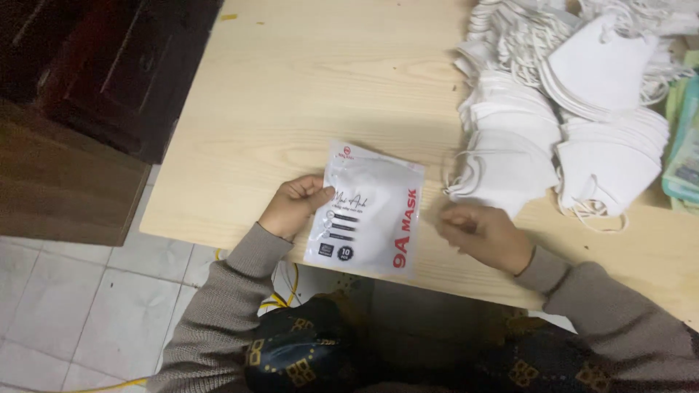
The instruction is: Packing face masks into plastic bags
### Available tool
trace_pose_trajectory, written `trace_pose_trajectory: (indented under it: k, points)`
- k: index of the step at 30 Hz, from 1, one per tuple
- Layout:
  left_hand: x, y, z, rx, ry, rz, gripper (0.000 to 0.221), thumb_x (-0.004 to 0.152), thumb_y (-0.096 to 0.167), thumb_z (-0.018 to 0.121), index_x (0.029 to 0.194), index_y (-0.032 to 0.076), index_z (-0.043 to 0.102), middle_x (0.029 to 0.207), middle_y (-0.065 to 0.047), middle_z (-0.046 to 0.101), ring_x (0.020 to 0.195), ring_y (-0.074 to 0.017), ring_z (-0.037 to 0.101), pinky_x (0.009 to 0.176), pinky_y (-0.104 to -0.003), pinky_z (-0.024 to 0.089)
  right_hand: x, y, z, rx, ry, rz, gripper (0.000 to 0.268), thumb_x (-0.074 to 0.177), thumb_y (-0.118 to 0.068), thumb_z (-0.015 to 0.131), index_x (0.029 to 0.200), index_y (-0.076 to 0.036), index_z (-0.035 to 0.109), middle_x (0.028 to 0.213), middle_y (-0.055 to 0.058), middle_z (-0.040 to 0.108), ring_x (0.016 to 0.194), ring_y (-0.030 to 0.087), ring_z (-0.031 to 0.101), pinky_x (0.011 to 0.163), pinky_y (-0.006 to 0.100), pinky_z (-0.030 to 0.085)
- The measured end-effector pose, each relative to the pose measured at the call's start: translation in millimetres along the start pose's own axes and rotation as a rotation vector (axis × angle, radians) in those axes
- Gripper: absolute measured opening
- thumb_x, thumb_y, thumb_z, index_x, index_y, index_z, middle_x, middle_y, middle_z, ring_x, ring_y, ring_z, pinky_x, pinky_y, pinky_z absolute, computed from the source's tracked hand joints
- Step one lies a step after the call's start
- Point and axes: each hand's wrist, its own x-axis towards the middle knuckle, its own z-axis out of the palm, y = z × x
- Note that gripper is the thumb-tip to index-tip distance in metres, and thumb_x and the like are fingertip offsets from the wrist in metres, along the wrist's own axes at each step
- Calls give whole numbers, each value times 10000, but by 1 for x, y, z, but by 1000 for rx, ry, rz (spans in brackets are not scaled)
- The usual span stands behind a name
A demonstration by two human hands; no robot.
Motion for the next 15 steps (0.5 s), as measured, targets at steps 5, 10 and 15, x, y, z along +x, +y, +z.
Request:
trace_pose_trajectory:
  k: [5,10,15]
  points:
    - [-12,17,-9,-95,27,71,111,928,88,745,989,-4,736,743,-60,698,631,-100,665,585,-229,593,12,-46,29,401,-209,170,586,874,-207,728,1418,-43,586,1403,283,590,1162,431,672,911,551,581]
    - [-11,22,-13,-131,19,116,106,951,96,724,988,-3,723,743,-55,676,651,-106,662,607,-248,608,29,-51,43,613,-253,121,539,916,-247,668,1409,-47,584,1278,222,659,1069,381,704,882,547,592]
    - [-10,22,-16,-142,29,87,111,945,108,733,992,8,728,762,-39,678,675,-91,654,639,-250,607,37,-48,53,711,-220,13,377,844,-70,750,1209,19,713,970,200,766,804,293,770,663,451,643]
